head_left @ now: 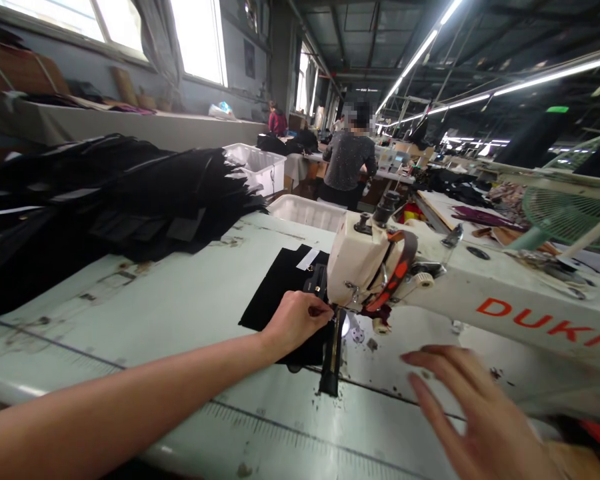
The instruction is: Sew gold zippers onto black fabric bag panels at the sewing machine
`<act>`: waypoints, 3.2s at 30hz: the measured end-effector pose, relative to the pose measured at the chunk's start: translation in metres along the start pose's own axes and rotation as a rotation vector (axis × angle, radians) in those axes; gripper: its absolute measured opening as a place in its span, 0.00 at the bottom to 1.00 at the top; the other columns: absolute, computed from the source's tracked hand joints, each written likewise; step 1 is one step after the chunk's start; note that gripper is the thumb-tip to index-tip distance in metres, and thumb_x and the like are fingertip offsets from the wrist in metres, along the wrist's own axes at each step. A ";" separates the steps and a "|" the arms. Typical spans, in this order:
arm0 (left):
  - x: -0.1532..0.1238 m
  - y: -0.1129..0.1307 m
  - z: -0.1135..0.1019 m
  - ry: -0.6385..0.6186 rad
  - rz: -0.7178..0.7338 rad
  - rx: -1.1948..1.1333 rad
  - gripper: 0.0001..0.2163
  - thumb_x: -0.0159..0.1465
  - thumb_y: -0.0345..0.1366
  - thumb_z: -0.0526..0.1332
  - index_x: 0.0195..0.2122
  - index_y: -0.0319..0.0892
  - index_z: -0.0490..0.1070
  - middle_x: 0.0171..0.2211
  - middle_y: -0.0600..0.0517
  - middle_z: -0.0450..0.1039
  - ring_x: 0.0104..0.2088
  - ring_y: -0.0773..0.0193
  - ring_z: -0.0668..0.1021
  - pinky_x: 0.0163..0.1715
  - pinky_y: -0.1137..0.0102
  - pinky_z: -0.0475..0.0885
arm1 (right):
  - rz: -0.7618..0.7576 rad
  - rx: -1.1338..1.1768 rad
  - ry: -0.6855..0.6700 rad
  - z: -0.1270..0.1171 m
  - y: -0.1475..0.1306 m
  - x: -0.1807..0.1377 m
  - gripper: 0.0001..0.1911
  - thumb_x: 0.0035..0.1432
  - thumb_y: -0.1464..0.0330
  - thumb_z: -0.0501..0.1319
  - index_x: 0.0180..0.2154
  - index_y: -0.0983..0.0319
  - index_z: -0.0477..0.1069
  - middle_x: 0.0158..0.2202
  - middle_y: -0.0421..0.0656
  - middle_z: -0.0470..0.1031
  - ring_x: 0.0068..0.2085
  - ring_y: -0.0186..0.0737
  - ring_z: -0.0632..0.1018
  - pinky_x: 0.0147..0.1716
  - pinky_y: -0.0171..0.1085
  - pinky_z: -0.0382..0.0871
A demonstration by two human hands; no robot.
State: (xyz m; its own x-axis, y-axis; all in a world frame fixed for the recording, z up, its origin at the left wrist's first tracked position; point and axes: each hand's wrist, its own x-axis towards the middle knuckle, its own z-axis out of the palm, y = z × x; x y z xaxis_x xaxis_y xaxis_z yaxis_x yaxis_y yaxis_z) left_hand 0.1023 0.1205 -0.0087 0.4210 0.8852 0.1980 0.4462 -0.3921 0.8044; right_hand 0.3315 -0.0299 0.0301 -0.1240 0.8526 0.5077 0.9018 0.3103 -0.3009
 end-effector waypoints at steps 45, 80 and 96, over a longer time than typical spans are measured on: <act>0.001 0.002 0.006 -0.013 0.049 0.115 0.08 0.59 0.26 0.62 0.29 0.41 0.81 0.28 0.53 0.81 0.27 0.64 0.79 0.29 0.74 0.69 | 0.362 0.378 -0.014 0.124 0.005 0.060 0.12 0.56 0.59 0.60 0.33 0.59 0.79 0.34 0.46 0.81 0.38 0.48 0.80 0.44 0.44 0.73; 0.000 0.006 0.004 0.005 0.014 0.085 0.06 0.59 0.26 0.64 0.29 0.40 0.81 0.27 0.53 0.81 0.26 0.64 0.79 0.28 0.74 0.68 | 0.419 0.456 0.011 0.116 0.003 0.062 0.11 0.52 0.58 0.62 0.28 0.59 0.76 0.30 0.44 0.80 0.33 0.45 0.80 0.33 0.39 0.72; -0.001 0.006 0.004 -0.006 0.028 0.071 0.07 0.60 0.25 0.63 0.30 0.39 0.81 0.29 0.52 0.82 0.28 0.62 0.80 0.28 0.74 0.69 | 0.410 0.567 0.024 0.128 0.004 0.065 0.10 0.52 0.62 0.63 0.34 0.60 0.77 0.35 0.46 0.82 0.38 0.47 0.81 0.41 0.41 0.75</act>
State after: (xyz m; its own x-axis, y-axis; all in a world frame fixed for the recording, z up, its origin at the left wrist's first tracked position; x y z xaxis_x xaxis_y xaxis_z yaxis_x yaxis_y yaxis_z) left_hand 0.1076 0.1166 -0.0066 0.4388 0.8723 0.2158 0.4895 -0.4334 0.7567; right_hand 0.2739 0.0810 -0.0417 0.1950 0.9404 0.2788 0.5175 0.1428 -0.8437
